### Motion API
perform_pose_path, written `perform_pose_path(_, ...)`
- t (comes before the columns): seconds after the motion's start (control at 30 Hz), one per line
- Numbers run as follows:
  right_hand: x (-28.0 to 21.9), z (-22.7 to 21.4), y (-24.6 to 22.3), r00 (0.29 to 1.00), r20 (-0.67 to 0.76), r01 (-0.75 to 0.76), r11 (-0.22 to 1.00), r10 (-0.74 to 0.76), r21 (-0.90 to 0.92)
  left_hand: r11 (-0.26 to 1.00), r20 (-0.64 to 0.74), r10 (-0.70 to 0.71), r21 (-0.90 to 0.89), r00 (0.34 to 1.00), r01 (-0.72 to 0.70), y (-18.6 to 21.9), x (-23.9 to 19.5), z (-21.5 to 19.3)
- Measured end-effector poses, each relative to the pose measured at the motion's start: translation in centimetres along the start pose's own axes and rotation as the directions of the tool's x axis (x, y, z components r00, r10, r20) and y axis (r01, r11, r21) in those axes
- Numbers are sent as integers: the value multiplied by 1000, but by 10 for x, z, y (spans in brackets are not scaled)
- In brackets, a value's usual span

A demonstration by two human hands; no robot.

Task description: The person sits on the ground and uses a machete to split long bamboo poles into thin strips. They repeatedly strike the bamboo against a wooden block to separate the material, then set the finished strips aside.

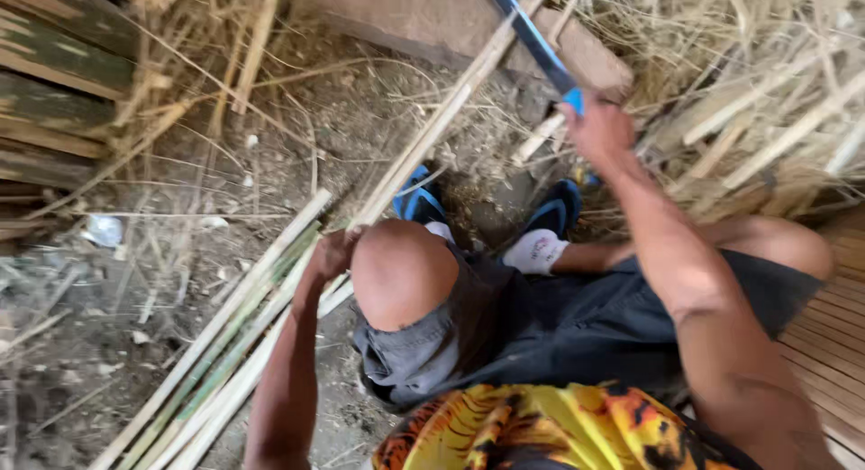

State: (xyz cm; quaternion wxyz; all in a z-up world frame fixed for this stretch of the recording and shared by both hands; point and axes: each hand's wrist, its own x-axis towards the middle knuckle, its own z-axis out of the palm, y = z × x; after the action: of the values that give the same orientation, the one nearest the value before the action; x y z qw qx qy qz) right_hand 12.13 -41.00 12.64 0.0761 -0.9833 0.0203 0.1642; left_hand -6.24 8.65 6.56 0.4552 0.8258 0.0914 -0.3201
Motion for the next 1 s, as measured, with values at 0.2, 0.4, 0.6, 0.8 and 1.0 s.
perform_pose_path(0.2, -13, -2, 13, 871, 127, 492, 842, -476, -223, 999, -20, -21, -33, 1000, 20, -5, 0, 18)
perform_pose_path(0.4, 14, -6, 90, 907, -173, -273, 849, 384, 452, 944, -297, 145, 327, 944, -42, -64, -11, 5)
perform_pose_path(0.6, -44, 95, 49, 971, -209, 64, 722, 113, 689, 944, -540, 130, 323, 831, 63, 27, 50, 12)
perform_pose_path(0.8, -44, 126, 43, 989, -140, 132, 706, -47, 696, 937, -598, 231, 350, 768, -10, 78, 59, 1)
perform_pose_path(1.0, -53, 121, 50, 1000, -14, 16, 405, -7, 914, 949, -612, 242, 312, 753, -51, 40, 54, 19)
